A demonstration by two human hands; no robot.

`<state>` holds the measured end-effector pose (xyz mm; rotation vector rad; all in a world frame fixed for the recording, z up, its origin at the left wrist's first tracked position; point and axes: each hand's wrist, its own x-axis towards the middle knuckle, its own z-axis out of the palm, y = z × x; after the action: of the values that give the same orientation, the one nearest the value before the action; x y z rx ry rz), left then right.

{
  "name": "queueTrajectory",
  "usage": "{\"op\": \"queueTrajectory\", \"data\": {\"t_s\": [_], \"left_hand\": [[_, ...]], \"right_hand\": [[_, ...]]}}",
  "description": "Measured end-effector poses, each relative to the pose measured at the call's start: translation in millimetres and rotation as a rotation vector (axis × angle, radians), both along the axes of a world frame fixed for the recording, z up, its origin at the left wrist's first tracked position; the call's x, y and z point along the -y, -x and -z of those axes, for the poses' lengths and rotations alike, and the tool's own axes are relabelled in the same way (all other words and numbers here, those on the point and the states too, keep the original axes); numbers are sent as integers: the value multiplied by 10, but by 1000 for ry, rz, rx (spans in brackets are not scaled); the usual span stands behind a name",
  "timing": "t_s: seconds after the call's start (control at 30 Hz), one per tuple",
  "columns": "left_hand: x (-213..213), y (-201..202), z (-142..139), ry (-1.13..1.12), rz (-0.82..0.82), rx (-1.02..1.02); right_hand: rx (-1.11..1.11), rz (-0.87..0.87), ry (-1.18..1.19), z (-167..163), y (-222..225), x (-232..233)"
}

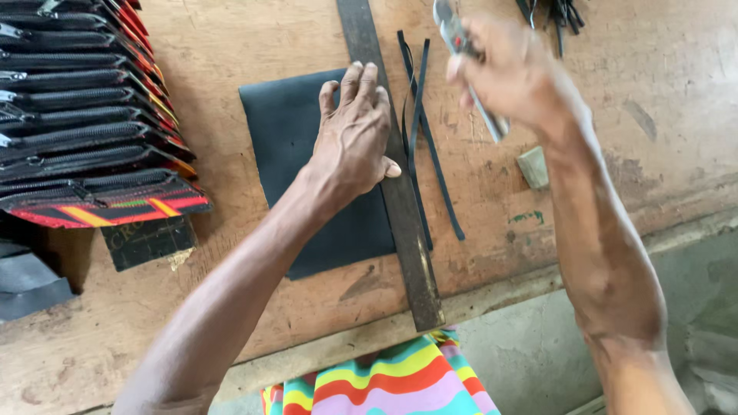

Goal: The person uses a utility knife and a metal ruler to cut a black leather sheet into narrow strips on a wooden workbench. The person repeatedly aligns the ruler, cuts along its edge, and sets the strips aside. A stack of finished zippered pouches is visible nearby.

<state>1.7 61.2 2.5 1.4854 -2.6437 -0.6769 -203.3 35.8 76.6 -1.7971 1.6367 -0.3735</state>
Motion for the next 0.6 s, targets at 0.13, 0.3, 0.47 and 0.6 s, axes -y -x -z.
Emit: {"op": "queueTrajectory", "data": {"t_s": [0.13,0.3,0.47,0.6], "left_hand": [[-424,-9,25,29,75,6],[-720,1,-95,-74,72,-44],[-889,-39,-172,-101,82,-43],[-907,-39,-132,-120,45,-69]], "right_hand": [[-221,128,-246,-109,-187,-719],[-224,-1,-152,-167,-352,-1081],[-224,24,-180,-128,-430,-1124],[-257,17,-179,-27,-485,-1079]]}}
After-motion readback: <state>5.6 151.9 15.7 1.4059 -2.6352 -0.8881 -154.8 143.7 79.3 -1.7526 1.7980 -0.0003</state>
